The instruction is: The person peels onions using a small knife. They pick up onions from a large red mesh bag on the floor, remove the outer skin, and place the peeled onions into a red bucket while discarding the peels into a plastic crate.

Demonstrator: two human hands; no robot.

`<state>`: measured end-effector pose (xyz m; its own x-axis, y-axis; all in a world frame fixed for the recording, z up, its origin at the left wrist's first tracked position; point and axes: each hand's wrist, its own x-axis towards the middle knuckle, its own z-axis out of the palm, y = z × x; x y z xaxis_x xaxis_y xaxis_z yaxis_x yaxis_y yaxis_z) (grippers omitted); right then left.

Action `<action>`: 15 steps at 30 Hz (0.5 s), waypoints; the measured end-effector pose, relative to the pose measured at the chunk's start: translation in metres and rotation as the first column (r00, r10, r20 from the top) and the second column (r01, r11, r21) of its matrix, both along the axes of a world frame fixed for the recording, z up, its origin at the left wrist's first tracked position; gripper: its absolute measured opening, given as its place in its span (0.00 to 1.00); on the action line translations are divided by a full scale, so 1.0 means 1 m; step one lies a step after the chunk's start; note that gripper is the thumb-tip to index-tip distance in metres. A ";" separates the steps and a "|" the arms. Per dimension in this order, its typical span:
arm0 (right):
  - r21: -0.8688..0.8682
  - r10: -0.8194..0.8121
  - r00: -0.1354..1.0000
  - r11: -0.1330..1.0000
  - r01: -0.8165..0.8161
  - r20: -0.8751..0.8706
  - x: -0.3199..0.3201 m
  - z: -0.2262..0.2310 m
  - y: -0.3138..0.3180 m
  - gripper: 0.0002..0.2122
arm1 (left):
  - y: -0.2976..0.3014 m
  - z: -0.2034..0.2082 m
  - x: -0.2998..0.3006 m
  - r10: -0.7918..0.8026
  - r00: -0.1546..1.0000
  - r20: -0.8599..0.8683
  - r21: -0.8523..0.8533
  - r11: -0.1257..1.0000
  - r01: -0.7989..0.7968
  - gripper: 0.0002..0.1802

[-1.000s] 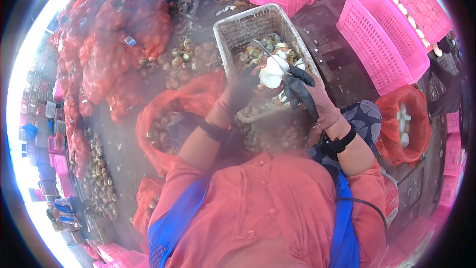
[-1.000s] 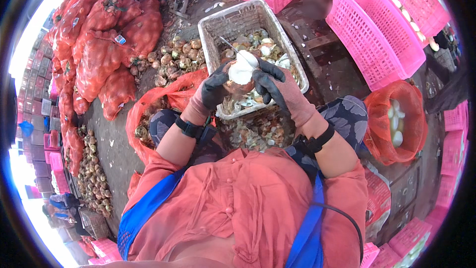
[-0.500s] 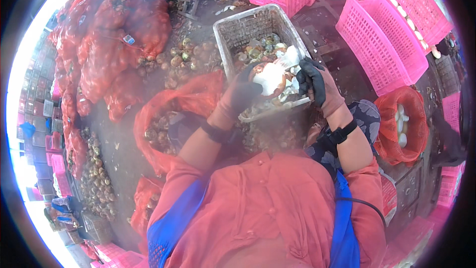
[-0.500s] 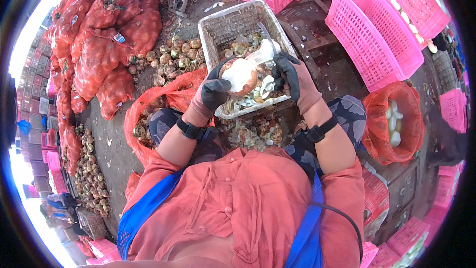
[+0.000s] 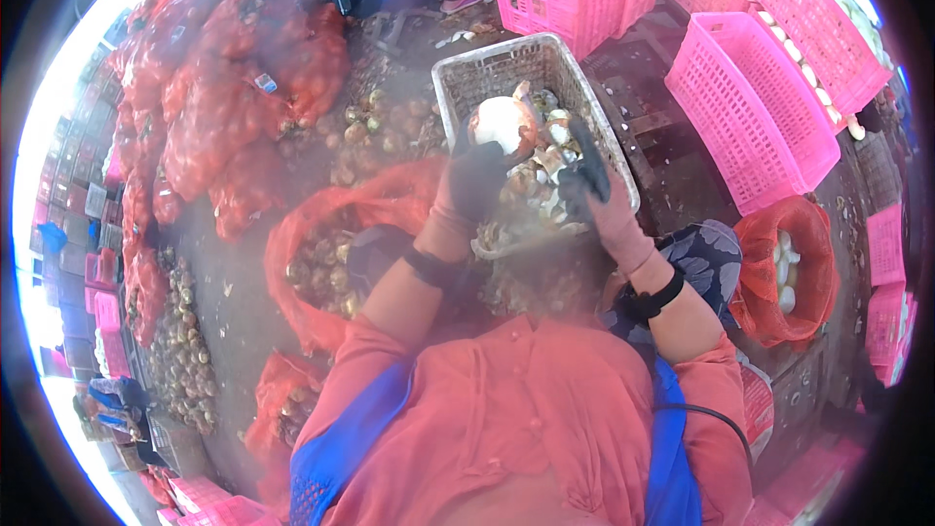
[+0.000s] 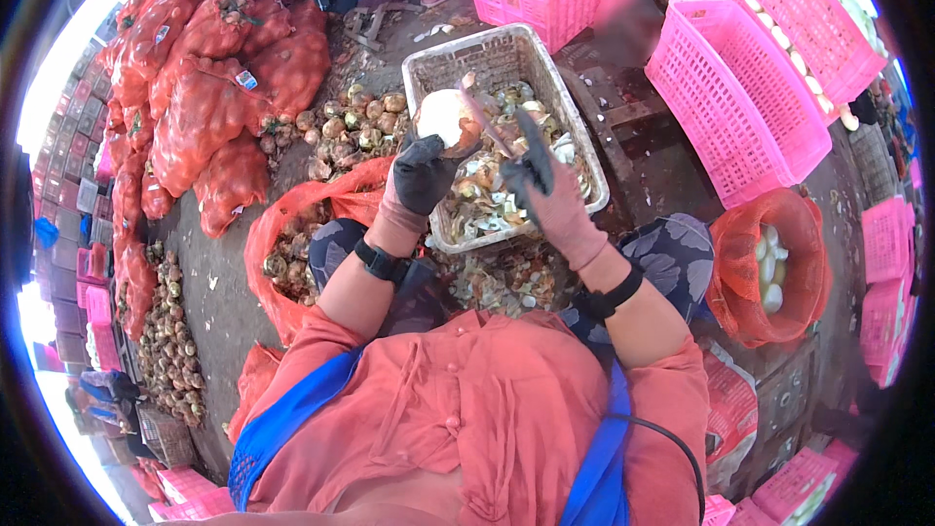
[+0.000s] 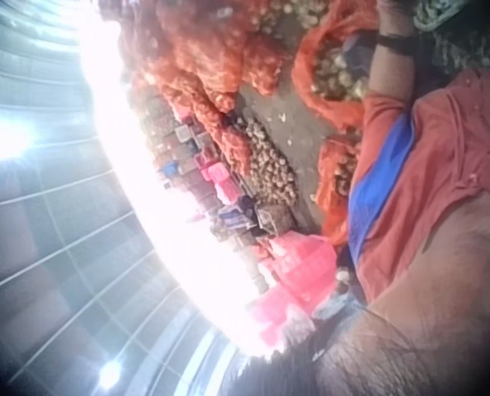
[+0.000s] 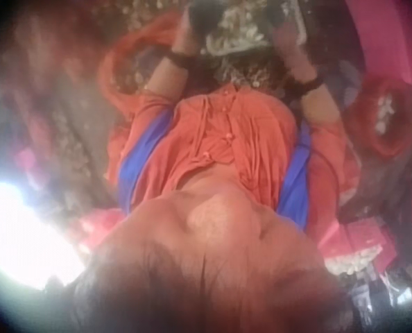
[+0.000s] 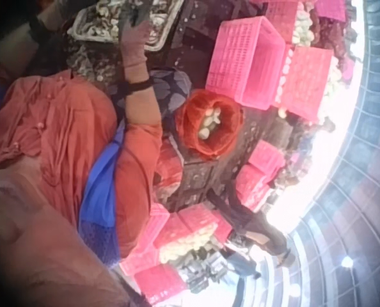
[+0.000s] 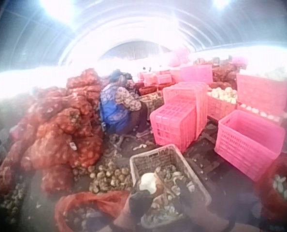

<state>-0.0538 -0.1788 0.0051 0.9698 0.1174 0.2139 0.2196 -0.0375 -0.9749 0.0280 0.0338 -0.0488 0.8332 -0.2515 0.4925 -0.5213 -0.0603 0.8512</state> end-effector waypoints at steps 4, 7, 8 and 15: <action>-0.366 -0.109 0.956 0.907 0.208 0.274 -0.001 0.005 0.020 0.35 | 0.005 -0.015 0.015 0.032 0.936 0.349 0.587 0.772 -0.245 0.31; -0.479 -0.100 0.947 0.843 0.244 0.305 0.002 0.003 0.017 0.32 | -0.010 0.000 0.008 0.050 0.970 0.240 0.475 0.865 -0.162 0.36; -0.617 -0.115 0.980 0.763 0.194 0.165 -0.002 0.013 0.018 0.29 | -0.015 0.002 0.004 0.054 0.993 0.109 0.345 0.934 -0.089 0.37; -0.719 -0.184 0.922 0.582 0.381 0.340 0.003 -0.002 0.021 0.27 | -0.032 0.001 -0.014 -0.334 0.871 -0.359 -0.550 0.830 0.092 0.20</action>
<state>-0.0506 -0.1579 0.0027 0.9252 0.0595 0.3749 0.2523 -0.8343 -0.4901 0.0145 0.0016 -0.0475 0.9403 -0.2673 0.2105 -0.0495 0.5046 0.8619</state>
